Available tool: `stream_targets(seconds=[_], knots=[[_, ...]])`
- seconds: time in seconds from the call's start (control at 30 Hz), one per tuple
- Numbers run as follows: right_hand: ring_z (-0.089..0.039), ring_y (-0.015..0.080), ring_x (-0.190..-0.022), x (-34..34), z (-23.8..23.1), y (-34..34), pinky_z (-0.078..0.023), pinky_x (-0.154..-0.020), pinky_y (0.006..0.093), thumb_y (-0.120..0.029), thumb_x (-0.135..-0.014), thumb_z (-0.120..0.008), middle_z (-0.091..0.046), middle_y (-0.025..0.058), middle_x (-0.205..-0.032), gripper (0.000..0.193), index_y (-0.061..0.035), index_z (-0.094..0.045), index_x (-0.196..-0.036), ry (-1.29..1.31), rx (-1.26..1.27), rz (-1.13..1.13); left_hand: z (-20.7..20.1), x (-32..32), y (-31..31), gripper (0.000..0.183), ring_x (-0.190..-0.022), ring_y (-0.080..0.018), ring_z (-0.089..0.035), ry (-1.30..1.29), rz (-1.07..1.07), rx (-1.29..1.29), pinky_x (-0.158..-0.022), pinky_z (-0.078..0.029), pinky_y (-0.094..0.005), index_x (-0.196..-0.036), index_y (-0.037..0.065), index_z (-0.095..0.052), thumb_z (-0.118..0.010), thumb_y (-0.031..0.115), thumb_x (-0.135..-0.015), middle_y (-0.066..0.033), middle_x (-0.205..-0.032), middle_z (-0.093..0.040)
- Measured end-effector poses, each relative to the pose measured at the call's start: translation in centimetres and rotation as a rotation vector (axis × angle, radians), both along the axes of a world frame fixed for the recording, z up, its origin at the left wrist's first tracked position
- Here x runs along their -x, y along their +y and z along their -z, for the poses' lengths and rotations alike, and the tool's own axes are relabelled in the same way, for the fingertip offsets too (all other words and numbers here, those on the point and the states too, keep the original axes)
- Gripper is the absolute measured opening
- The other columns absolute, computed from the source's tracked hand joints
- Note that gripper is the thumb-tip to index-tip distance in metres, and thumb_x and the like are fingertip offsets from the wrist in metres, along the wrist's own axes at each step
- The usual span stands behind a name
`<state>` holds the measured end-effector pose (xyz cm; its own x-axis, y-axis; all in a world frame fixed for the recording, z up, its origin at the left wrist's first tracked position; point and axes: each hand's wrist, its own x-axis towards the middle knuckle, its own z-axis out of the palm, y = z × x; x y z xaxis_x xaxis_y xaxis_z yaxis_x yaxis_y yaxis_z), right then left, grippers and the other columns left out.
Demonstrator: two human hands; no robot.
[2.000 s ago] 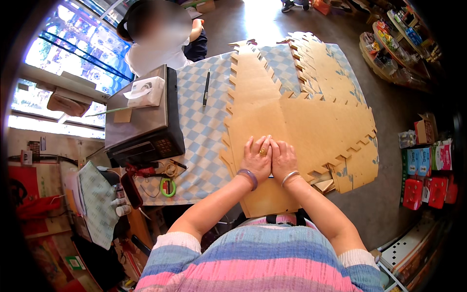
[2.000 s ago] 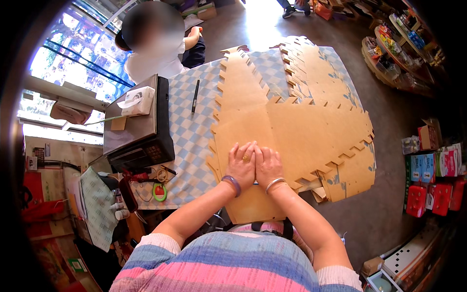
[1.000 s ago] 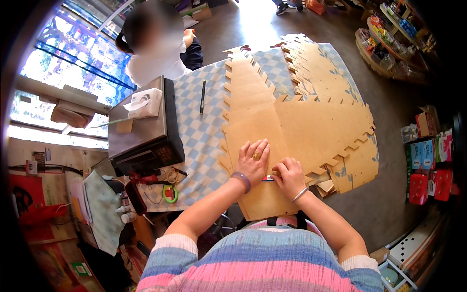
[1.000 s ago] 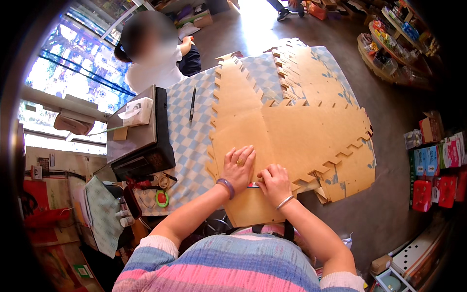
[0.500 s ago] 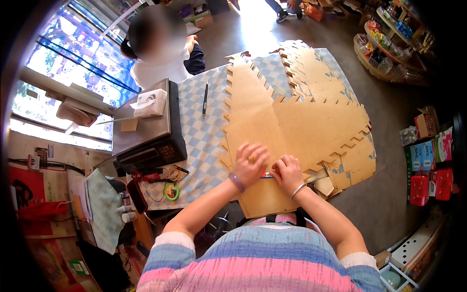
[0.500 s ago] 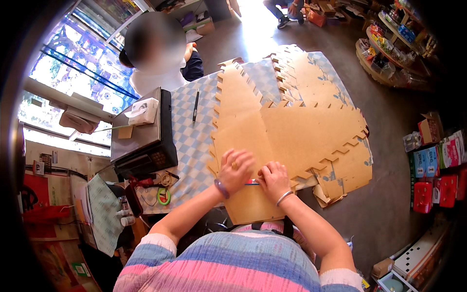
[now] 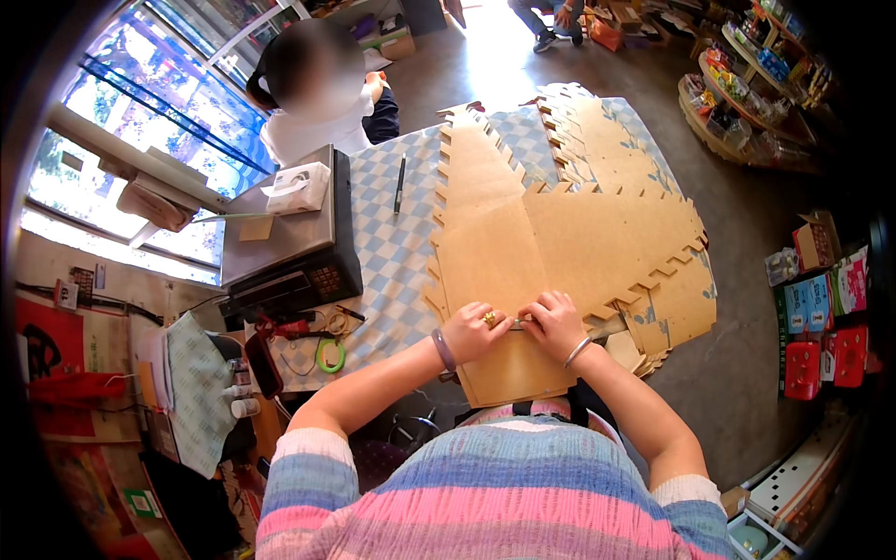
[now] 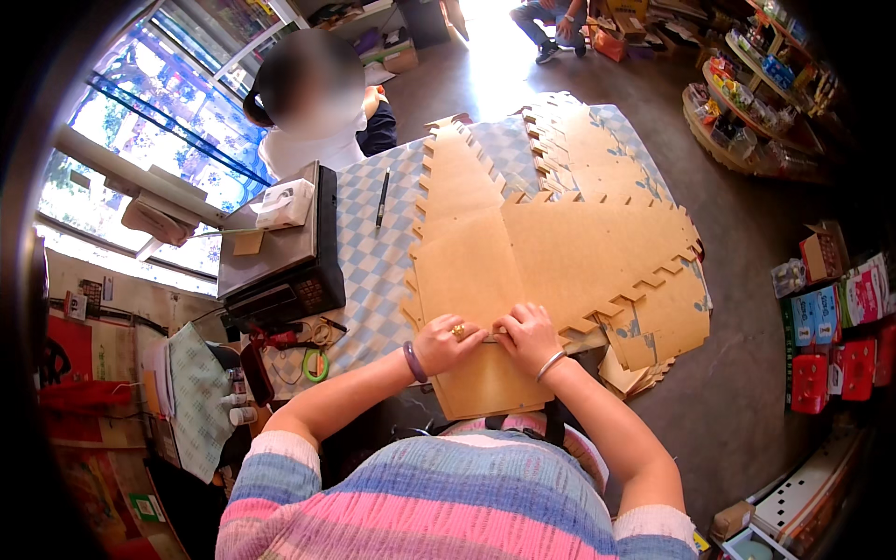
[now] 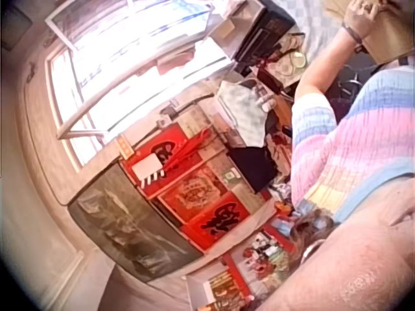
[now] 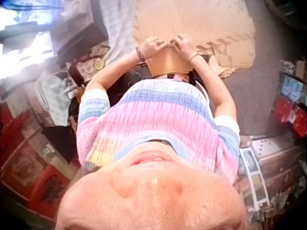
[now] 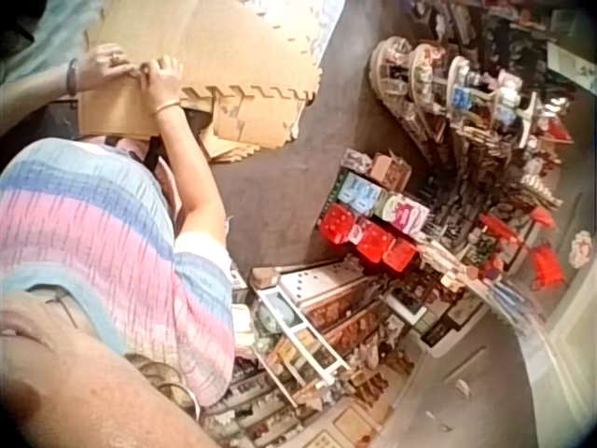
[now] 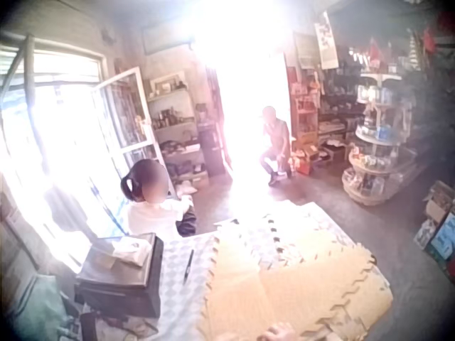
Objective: The person assembles paper products by folding and joining cardboard components at a table.
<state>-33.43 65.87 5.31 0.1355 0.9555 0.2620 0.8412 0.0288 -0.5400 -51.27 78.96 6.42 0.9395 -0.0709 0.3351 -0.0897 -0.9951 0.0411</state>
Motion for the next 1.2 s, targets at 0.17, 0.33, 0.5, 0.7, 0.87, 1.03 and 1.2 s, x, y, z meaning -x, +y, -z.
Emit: stream_targets(seconds=[0.17, 0.33, 0.5, 0.7, 0.87, 1.03, 1.2], knots=[[-0.057, 0.0264, -0.089, -0.1, -0.6, 0.3, -0.045, -0.081, 0.0385, -0.02, -0.078, -0.067, -0.06, 0.0066, -0.086, 0.01, -0.0118, -0.063, -0.083, -0.017, 0.052, -0.066, 0.0, -0.1, -0.1, 0.023, -0.077, -0.0175, -0.061, -0.04, -0.035, 0.057, -0.07, -0.051, -0.0313, -0.099, 0.011, -0.065, -0.058, 0.014, -0.077, -0.0002, -0.087, -0.066], [-0.06, 0.0267, -0.085, 0.0, -0.1, 0.8, -0.049, -0.078, 0.0383, -0.018, -0.079, -0.065, -0.061, 0.007, -0.082, 0.006, -0.0116, -0.064, -0.08, -0.075, 0.052, -0.125, -0.3, 0.1, -0.3, 0.029, -0.083, -0.018, -0.061, -0.004, -0.089, 0.163, -0.076, -0.05, -0.0329, -0.103, 0.011, -0.066, -0.06, 0.013, -0.075, -0.0009, -0.093, -0.065], [-0.063, 0.0305, -0.081, -1.6, -2.1, 2.2, -0.05, -0.074, 0.04, -0.019, -0.084, -0.063, -0.065, 0.0122, -0.084, 0.012, -0.0075, -0.067, -0.083, 0.233, 0.182, -0.233, -3.0, 0.5, -0.2, 0.033, -0.088, -0.0173, -0.06, -0.206, -0.001, -0.108, -0.084, -0.048, -0.0355, -0.106, 0.008, -0.067, -0.06, 0.013, -0.075, -0.0017, -0.104, -0.063], [-0.063, 0.0324, -0.076, -2.4, -6.5, 3.5, -0.051, -0.07, 0.0394, -0.02, -0.087, -0.063, -0.065, 0.0143, -0.085, 0.015, -0.0055, -0.067, -0.088, 0.419, 0.275, -0.139, -6.2, -0.8, 1.5, 0.028, -0.097, -0.0219, -0.067, -0.309, -0.072, -0.068, -0.086, -0.053, -0.0351, -0.105, 0.007, -0.068, -0.059, 0.011, -0.078, -0.0057, -0.104, -0.069], [-0.061, 0.022, -0.09, 0.6, -9.0, 2.2, -0.05, -0.077, 0.0351, -0.014, -0.078, -0.064, -0.062, 0.0077, -0.088, 0.025, -0.0059, -0.067, -0.101, -0.347, -0.323, 0.052, -8.1, -1.6, 2.8, 0.025, -0.094, -0.0208, -0.068, -0.332, -0.123, 0.019, -0.083, -0.055, -0.0348, -0.102, 0.007, -0.069, -0.059, 0.01, -0.079, -0.0058, -0.1, -0.07], [-0.064, 0.0209, -0.081, -0.2, -8.5, 1.7, -0.053, -0.071, 0.0324, -0.009, -0.075, -0.061, -0.065, 0.0065, -0.088, 0.026, -0.0041, -0.068, -0.1, -0.417, -0.338, 0.064, -7.8, -2.2, 2.6, 0.021, -0.09, -0.0199, -0.069, -0.287, -0.135, 0.13, -0.077, -0.055, -0.0325, -0.097, 0.008, -0.069, -0.06, 0.009, -0.078, -0.0035, -0.096, -0.071], [-0.066, 0.0202, -0.073, -0.8, -8.8, 2.0, -0.054, -0.064, 0.0307, -0.007, -0.075, -0.06, -0.068, 0.0065, -0.085, 0.024, -0.0057, -0.069, -0.097, -0.327, -0.356, 0.051, -8.8, -2.3, 2.8, 0.021, -0.09, -0.0196, -0.069, -0.318, -0.154, 0.063, -0.076, -0.055, -0.032, -0.097, 0.009, -0.068, -0.06, 0.009, -0.078, -0.0032, -0.095, -0.071]])
